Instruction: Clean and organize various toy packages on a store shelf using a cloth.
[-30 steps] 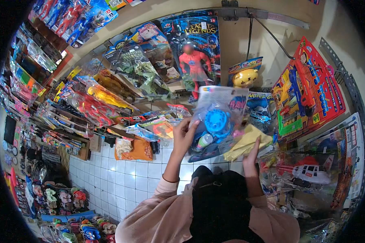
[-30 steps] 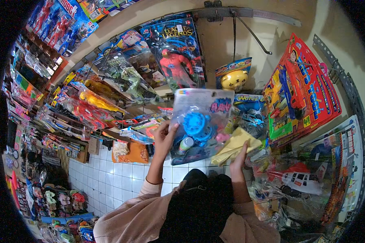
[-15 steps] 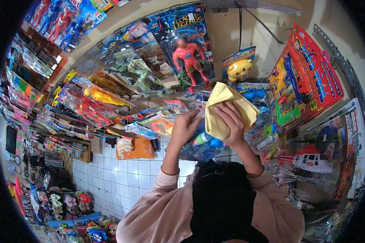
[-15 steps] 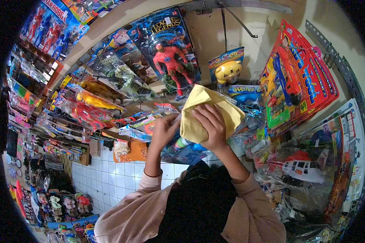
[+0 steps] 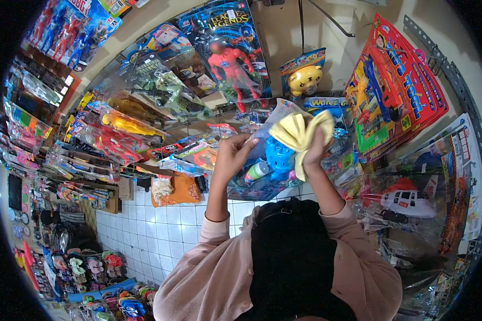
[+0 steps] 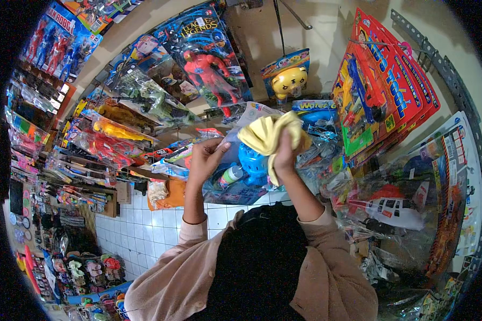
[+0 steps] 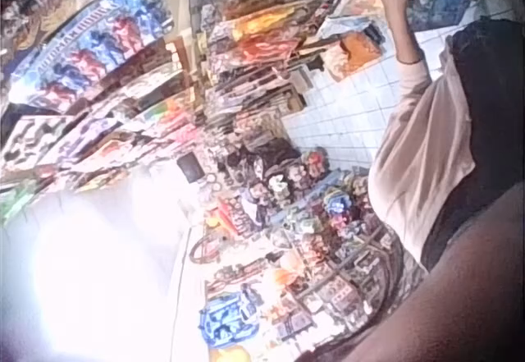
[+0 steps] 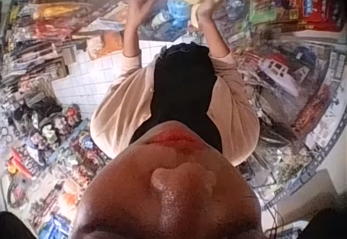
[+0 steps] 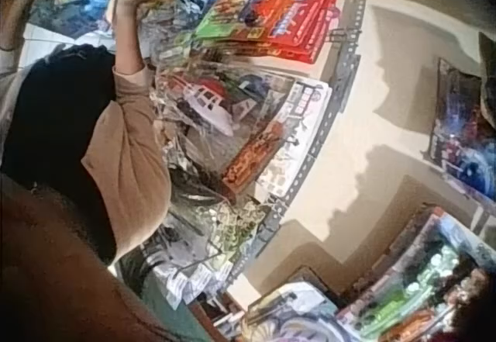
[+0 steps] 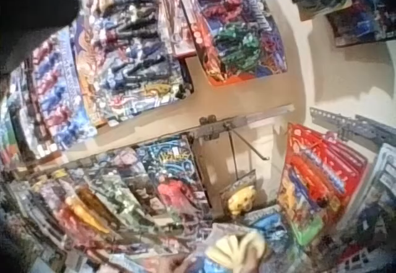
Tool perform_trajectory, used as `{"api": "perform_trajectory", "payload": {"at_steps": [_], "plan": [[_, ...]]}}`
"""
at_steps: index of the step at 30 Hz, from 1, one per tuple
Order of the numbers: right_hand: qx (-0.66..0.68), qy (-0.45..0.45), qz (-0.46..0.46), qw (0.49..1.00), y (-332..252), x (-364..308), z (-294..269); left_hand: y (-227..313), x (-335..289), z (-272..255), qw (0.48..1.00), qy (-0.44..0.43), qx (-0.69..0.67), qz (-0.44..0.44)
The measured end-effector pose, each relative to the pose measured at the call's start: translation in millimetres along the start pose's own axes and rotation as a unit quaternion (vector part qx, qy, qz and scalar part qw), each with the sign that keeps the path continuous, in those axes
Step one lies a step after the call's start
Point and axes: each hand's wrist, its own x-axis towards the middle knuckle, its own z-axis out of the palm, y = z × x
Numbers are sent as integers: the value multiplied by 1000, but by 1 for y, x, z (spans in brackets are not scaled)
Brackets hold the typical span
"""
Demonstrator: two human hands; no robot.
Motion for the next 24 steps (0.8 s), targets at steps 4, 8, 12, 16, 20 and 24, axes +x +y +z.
{"api": "perform_trajectory", "payload": {"at_steps": [4, 8, 12, 16, 20, 24], "plan": [[284, -151, 199, 926, -11, 44, -29, -16, -2, -2, 999, 21, -34, -16], [270, -16, 190, 944, -40, 69, -20, -17, -5, -1, 997, 47, -58, -3], [121, 49, 113, 985, -46, 70, -17, -22, -7, -6, 999, 3, 9, -46], [-119, -321, -11, 939, -20, 60, -16, -7, -6, 11, 999, -22, -24, 26], [-358, -467, -188, 786, -47, 46, 25, 0, -5, 6, 998, -11, 52, 37], [-462, -389, -256, 755, -43, 42, 29, 1, -2, -2, 996, -5, 66, 62]]}}
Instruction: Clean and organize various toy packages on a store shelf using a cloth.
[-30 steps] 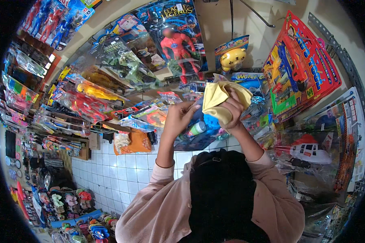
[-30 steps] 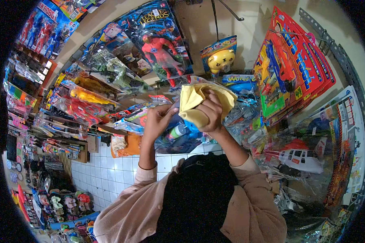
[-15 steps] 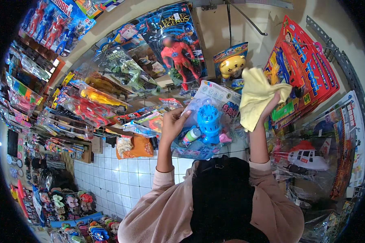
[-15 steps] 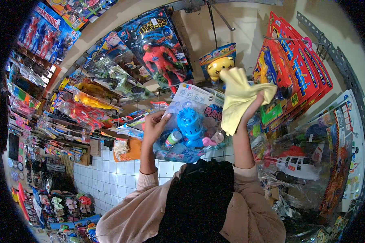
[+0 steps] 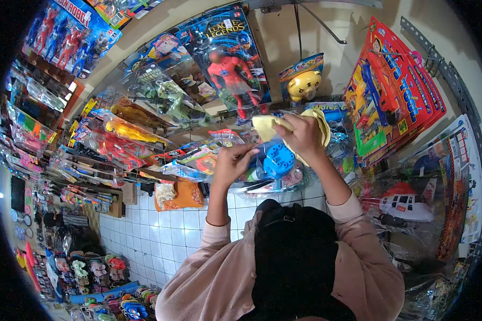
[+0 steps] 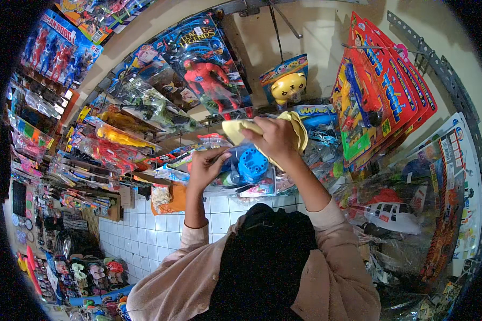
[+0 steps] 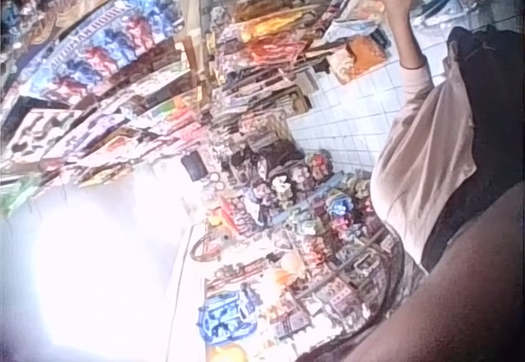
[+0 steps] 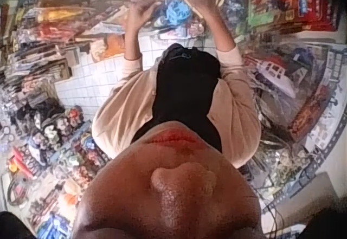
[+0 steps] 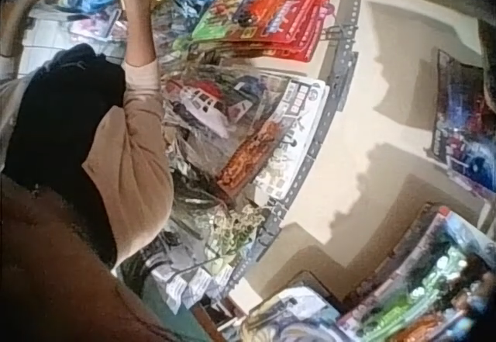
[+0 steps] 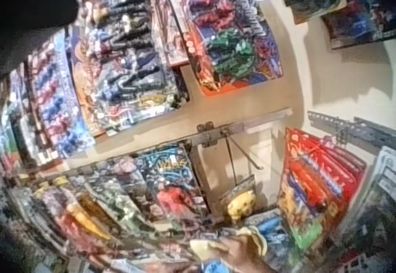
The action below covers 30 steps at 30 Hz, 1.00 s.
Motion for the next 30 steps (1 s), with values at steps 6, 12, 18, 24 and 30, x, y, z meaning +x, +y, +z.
{"api": "perform_trajectory", "payload": {"at_steps": [6, 12, 18, 24, 30], "plan": [[75, 43, 86, 992, -17, 8, 5, 8, -3, -10, 998, 18, 40, 36], [136, 70, 215, 964, -20, 9, 28, 3, -3, -28, 999, 3, 22, 26], [244, 106, 300, 916, -14, 20, 46, -5, -1, -43, 999, -15, 28, 7], [432, 99, 357, 822, -12, 37, 58, -18, -1, -51, 999, 8, -28, 26], [460, 205, 359, 786, -17, 49, 49, -43, -5, -73, 999, -1, -32, -16]]}}
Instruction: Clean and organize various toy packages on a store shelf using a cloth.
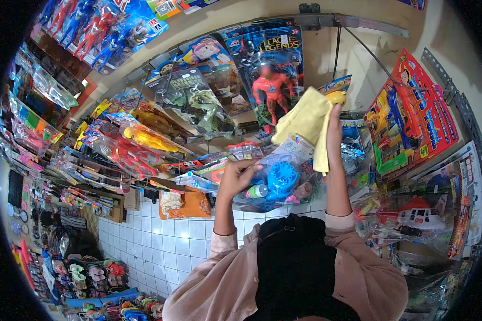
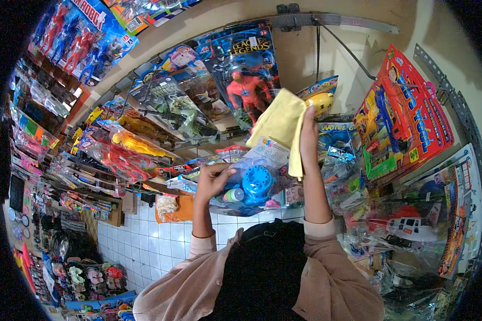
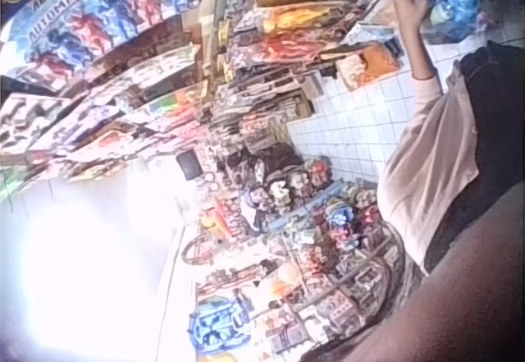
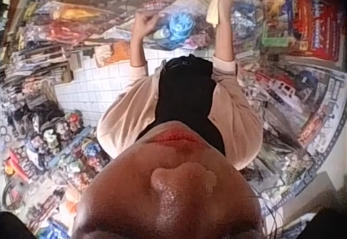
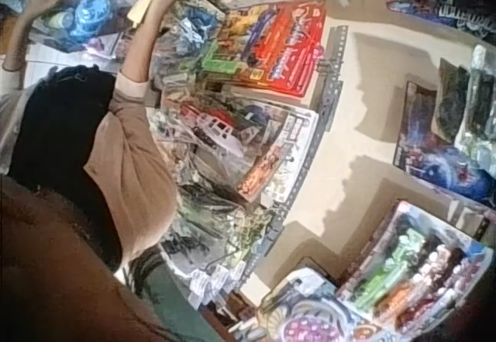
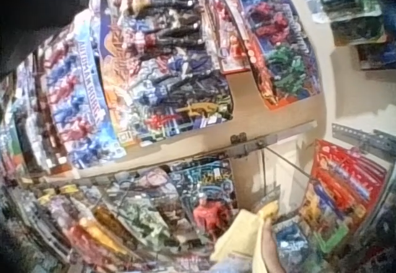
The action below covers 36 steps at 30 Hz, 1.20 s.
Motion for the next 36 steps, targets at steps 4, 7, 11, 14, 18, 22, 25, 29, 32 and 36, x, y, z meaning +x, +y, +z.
{"api": "perform_trajectory", "payload": {"at_steps": [4, 7, 11, 14, 18, 22, 25, 29, 32, 36], "plan": [[-275, -67, -25, 959, 2, -13, -15, -14, -1, -15, 998, 52, -38, -20], [-313, -169, -257, 898, 15, -40, 17, -14, 2, -21, 995, 83, -53, -10], [-395, -167, -363, 827, 21, -37, 26, -12, -2, -33, 993, 92, -73, 9], [-445, -156, -420, 775, 23, -29, 30, -18, -6, -38, 995, 79, -67, 16], [-423, -41, -423, 800, 16, -37, 50, -14, -11, -37, 994, 97, -55, 17], [-303, -15, -273, 913, 17, -34, 57, -8, -10, -47, 994, 97, -43, 29], [-272, -13, -220, 937, 17, -32, 60, -10, -8, -51, 990, 111, -75, 36], [-125, -27, -180, 975, 17, -27, 67, -13, -7, -52, 991, 100, -77, 45], [-6, -1, -102, 995, 5, -24, 66, -14, -7, -51, 991, 98, -82, 39], [38, 109, -195, 974, -22, -5, 46, -31, -11, -51, 982, 111, -155, -1]]}}
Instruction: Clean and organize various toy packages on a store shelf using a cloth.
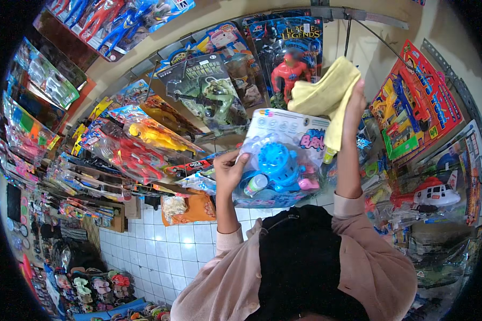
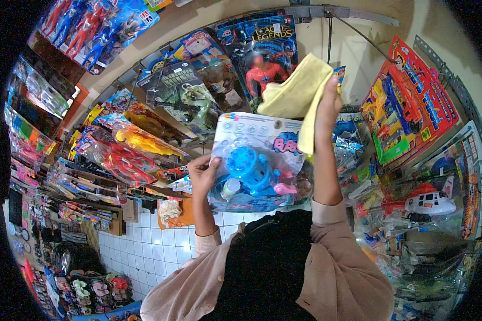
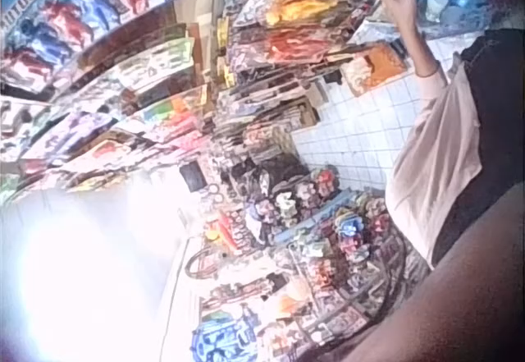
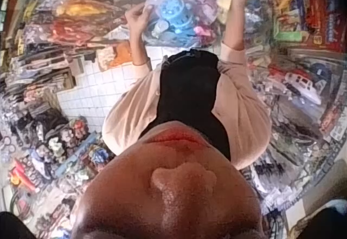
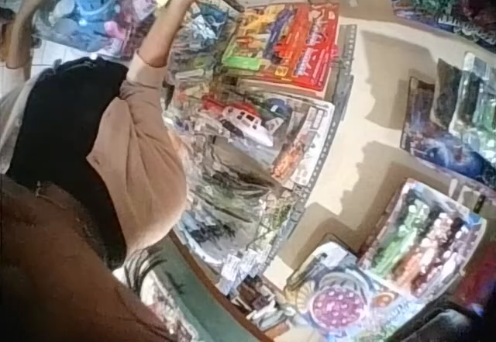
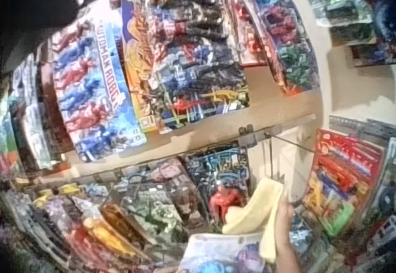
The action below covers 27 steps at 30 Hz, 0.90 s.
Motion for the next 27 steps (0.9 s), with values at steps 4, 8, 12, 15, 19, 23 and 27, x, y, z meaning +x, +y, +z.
{"api": "perform_trajectory", "payload": {"at_steps": [4, 8, 12, 15, 19, 23, 27], "plan": [[-209, -44, -97, 972, -6, -4, -10, -8, 2, -9, 998, 19, -51, -12], [-246, -198, -188, 930, 3, -45, -3, -7, 6, 4, 996, 42, -77, -13], [-418, -319, -289, 800, 0, -56, 1, -5, 6, 8, 995, 65, -69, -13], [-487, -318, -280, 764, -6, -48, 4, -3, 0, 8, 995, 51, -81, -39], [-488, -226, -138, 832, -11, -30, 10, -2, 0, 16, 998, 42, -56, -7], [-383, -94, -115, 912, -3, -11, 9, -2, 1, 21, 996, 28, -83, -3], [-183, -67, -25, 981, -6, -4, 9, 2, 2, 16, 994, 40, -100, -16]]}}
